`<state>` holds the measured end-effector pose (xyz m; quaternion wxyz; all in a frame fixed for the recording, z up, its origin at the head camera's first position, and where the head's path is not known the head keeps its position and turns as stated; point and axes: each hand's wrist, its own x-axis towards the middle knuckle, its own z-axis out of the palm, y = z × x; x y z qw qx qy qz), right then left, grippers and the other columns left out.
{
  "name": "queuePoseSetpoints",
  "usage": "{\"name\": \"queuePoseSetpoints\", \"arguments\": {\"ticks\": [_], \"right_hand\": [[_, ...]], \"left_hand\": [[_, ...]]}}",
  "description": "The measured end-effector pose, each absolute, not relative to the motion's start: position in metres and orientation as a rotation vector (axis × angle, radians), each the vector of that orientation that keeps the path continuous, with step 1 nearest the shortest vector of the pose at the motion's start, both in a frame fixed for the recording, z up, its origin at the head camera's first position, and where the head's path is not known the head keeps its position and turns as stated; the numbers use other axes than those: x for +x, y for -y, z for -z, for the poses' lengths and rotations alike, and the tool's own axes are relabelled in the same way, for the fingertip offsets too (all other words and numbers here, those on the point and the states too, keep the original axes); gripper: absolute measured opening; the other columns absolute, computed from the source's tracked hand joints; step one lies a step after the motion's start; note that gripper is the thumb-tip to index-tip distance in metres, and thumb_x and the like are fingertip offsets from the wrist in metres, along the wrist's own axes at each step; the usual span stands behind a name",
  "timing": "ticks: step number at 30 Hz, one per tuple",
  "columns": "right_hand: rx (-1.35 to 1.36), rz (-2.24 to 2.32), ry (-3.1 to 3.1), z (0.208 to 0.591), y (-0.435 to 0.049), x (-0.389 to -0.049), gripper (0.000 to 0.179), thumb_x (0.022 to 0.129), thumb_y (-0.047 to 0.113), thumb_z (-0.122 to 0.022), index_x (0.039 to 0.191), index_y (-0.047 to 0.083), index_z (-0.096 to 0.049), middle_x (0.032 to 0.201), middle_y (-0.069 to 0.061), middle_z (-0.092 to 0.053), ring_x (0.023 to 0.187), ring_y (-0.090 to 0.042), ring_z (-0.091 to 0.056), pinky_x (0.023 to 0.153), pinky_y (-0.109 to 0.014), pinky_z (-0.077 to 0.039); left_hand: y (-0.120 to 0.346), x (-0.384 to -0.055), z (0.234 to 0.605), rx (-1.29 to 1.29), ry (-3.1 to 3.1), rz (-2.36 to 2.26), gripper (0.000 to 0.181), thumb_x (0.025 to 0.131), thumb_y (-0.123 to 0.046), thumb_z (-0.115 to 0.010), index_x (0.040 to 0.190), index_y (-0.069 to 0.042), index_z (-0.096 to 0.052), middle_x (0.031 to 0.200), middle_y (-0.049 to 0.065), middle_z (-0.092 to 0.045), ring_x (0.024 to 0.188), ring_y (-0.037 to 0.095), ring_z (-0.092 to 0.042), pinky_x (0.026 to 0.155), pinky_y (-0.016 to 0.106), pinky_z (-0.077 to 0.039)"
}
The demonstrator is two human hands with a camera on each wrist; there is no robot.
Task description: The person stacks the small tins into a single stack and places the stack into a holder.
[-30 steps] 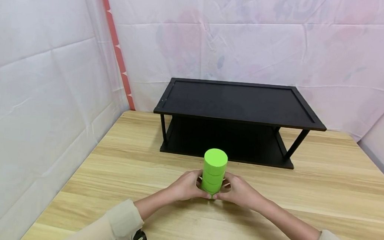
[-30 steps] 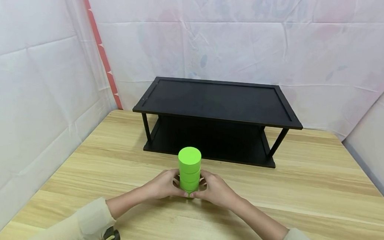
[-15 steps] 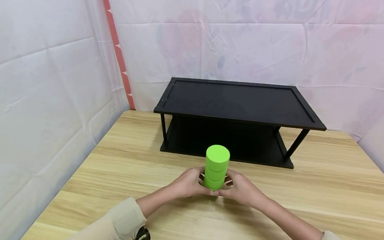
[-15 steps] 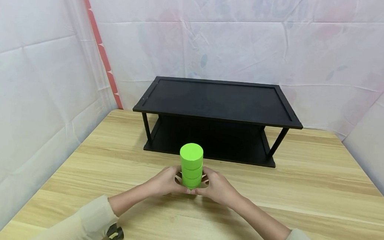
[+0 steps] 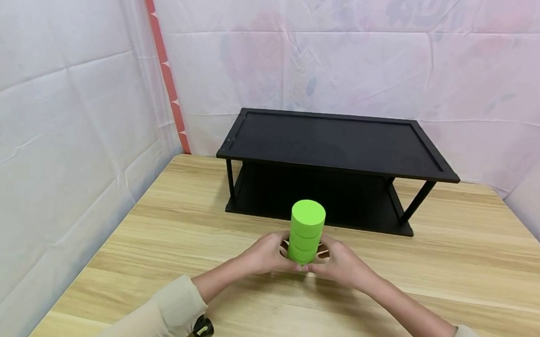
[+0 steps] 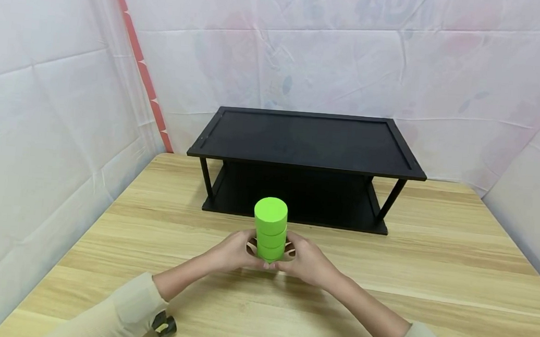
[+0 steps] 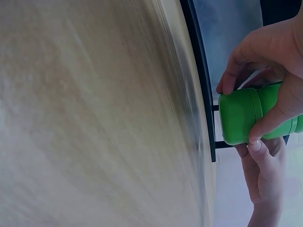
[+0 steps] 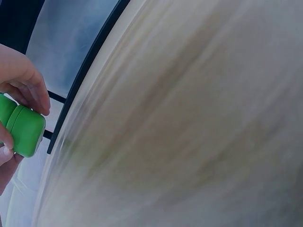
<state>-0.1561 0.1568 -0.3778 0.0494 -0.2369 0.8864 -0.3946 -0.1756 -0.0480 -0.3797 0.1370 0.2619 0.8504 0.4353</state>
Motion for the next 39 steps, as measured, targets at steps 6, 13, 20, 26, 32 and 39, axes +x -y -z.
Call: {"name": "queuePoseSetpoints", "arguments": {"ticks": [6, 13, 20, 26, 32, 39], "right_hand": [[-0.72, 1.21, -2.704, 0.3772, -0.1577, -0.1572, 0.052, 0.072, 0.029, -0.079, 0.113, 0.005, -0.056, 0.103, -0.004, -0.061, 0.09, -0.021, -0.059, 0.075, -0.034, -0.051], [-0.717, 1.226, -2.689, 0.3769, -0.159, -0.1566, 0.05, 0.073, 0.028, -0.079, 0.112, 0.006, -0.057, 0.103, -0.003, -0.061, 0.091, -0.022, -0.059, 0.077, -0.037, -0.05], [-0.706, 1.227, -2.702, 0.376, -0.1602, -0.1556, 0.05, 0.072, 0.03, -0.079, 0.111, 0.007, -0.058, 0.103, -0.002, -0.061, 0.092, -0.022, -0.059, 0.077, -0.039, -0.05], [-0.737, 1.234, -2.701, 0.3747, -0.1606, -0.1555, 0.049, 0.073, 0.029, -0.079, 0.111, 0.006, -0.057, 0.104, -0.003, -0.061, 0.093, -0.023, -0.059, 0.079, -0.039, -0.05], [-0.758, 1.232, -2.705, 0.3728, -0.1612, -0.1548, 0.051, 0.073, 0.028, -0.078, 0.113, 0.005, -0.056, 0.105, -0.005, -0.061, 0.091, -0.023, -0.059, 0.078, -0.04, -0.05], [-0.762, 1.211, -2.752, 0.3692, -0.1627, -0.1562, 0.054, 0.073, 0.028, -0.078, 0.116, 0.004, -0.056, 0.103, -0.006, -0.062, 0.089, -0.023, -0.06, 0.076, -0.04, -0.051]], "left_hand": [[0.0473, -0.1765, 0.3768, 0.745, -2.463, -1.257, 0.05, 0.069, -0.018, -0.083, 0.111, -0.009, -0.057, 0.096, -0.005, -0.06, 0.081, 0.008, -0.058, 0.07, 0.021, -0.048], [0.0475, -0.1765, 0.3749, 0.748, -2.443, -1.253, 0.049, 0.069, -0.019, -0.083, 0.11, -0.011, -0.058, 0.095, -0.007, -0.059, 0.082, 0.008, -0.057, 0.072, 0.021, -0.048], [0.0491, -0.1772, 0.375, 0.782, -2.443, -1.245, 0.051, 0.069, -0.022, -0.082, 0.113, -0.013, -0.058, 0.097, -0.008, -0.06, 0.086, 0.008, -0.056, 0.073, 0.022, -0.047], [0.0497, -0.1778, 0.3745, 0.797, -2.454, -1.237, 0.053, 0.07, -0.021, -0.082, 0.115, -0.012, -0.057, 0.099, -0.008, -0.059, 0.09, 0.01, -0.055, 0.073, 0.022, -0.047], [0.0496, -0.1786, 0.3747, 0.809, -2.469, -1.234, 0.052, 0.069, -0.023, -0.082, 0.114, -0.013, -0.058, 0.1, -0.008, -0.059, 0.092, 0.009, -0.054, 0.076, 0.023, -0.047], [0.0484, -0.1805, 0.3708, 0.824, -2.516, -1.223, 0.052, 0.069, -0.025, -0.082, 0.114, -0.014, -0.059, 0.1, -0.007, -0.061, 0.092, 0.008, -0.054, 0.077, 0.025, -0.046]]}}
